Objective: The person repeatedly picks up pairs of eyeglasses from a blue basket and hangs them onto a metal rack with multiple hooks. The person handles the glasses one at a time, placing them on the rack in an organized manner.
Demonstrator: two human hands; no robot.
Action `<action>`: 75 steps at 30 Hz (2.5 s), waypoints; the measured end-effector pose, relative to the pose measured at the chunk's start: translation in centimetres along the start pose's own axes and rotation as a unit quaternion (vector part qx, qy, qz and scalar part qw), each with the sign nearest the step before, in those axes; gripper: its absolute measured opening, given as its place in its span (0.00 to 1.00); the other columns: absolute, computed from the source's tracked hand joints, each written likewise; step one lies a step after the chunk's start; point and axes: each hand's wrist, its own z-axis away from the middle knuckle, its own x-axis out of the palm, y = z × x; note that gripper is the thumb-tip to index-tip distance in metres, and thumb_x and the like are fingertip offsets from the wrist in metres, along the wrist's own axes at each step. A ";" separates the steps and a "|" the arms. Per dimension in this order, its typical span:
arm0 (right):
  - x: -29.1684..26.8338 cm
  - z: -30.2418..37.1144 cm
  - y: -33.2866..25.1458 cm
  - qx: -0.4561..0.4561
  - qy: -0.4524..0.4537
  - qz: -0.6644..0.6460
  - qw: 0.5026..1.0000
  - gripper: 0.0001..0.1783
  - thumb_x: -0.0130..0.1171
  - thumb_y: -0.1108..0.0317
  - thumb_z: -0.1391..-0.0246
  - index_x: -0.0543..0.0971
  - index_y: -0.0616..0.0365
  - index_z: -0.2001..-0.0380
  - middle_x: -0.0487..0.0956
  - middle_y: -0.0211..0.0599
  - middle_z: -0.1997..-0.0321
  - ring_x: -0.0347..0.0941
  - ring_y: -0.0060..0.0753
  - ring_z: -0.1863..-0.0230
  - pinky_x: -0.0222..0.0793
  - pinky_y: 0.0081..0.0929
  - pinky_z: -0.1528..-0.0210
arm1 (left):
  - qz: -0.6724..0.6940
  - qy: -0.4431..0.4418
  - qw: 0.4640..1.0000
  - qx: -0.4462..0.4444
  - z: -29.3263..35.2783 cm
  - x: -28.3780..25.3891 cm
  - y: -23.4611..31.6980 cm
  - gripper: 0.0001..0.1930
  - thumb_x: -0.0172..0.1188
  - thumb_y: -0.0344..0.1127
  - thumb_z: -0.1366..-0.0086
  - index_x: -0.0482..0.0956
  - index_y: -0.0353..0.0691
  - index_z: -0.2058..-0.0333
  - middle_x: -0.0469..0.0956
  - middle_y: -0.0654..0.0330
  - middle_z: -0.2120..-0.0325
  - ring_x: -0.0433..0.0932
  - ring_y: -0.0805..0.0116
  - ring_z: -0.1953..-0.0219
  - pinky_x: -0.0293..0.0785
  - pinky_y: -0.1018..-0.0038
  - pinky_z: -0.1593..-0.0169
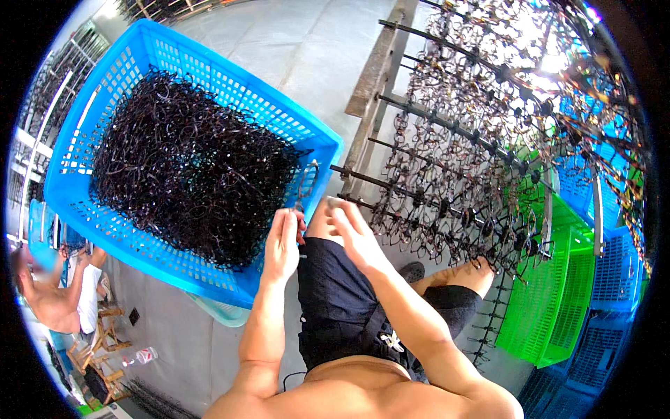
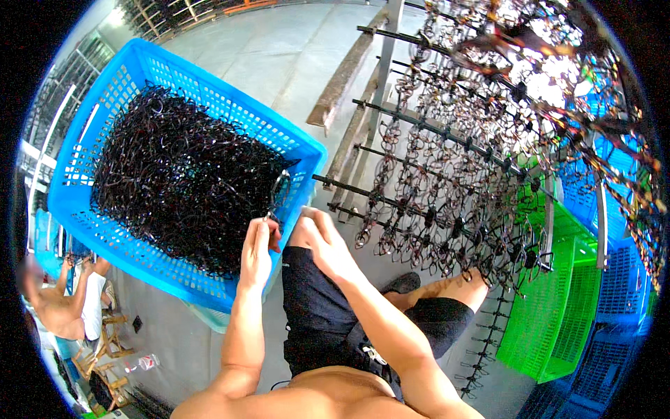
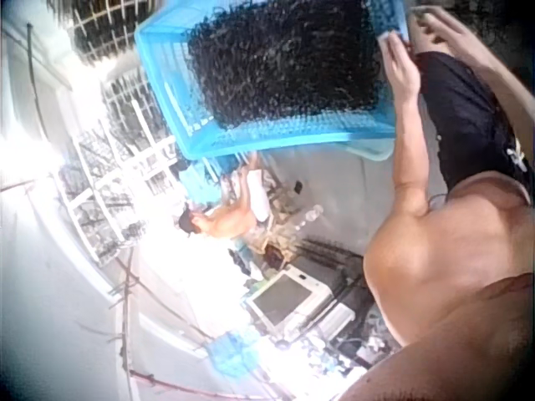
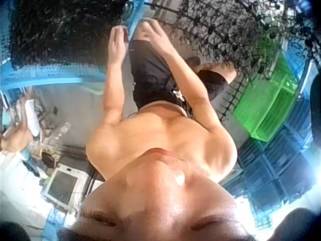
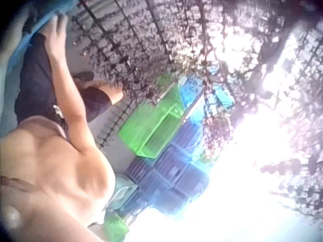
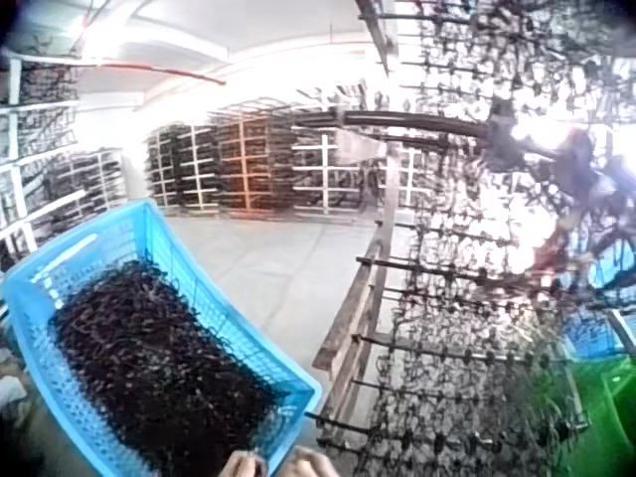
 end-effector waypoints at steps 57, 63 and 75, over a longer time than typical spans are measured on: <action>-44.0 18.9 -8.9 -0.117 0.602 0.009 0.790 0.14 0.56 0.60 0.46 0.67 0.57 0.67 0.73 0.31 0.81 0.55 0.17 0.91 0.48 0.18 0.91 | 0.171 -0.102 0.980 0.001 0.6 14.3 5.0 0.11 0.49 0.36 0.34 0.71 0.37 0.57 0.71 0.64 0.81 0.64 0.79 0.88 0.61 0.83 0.86; -44.8 18.8 -8.5 -0.117 0.587 0.040 0.800 0.13 0.54 0.57 0.44 0.67 0.53 0.66 0.70 0.28 0.81 0.52 0.15 0.93 0.44 0.17 0.94 | 0.203 -0.023 0.979 0.000 -5.4 11.1 3.0 0.18 0.50 0.47 0.34 0.72 0.36 0.60 0.61 0.70 0.90 0.54 0.83 0.92 0.49 0.84 0.90; -45.9 18.5 -7.5 -0.112 0.566 0.085 0.813 0.14 0.52 0.54 0.44 0.71 0.54 0.66 0.73 0.30 0.82 0.57 0.18 0.92 0.51 0.20 0.92 | 0.226 -0.094 0.968 -0.054 -4.0 10.3 2.6 0.18 0.51 0.49 0.36 0.74 0.37 0.70 0.66 0.67 0.89 0.59 0.79 0.94 0.52 0.83 0.91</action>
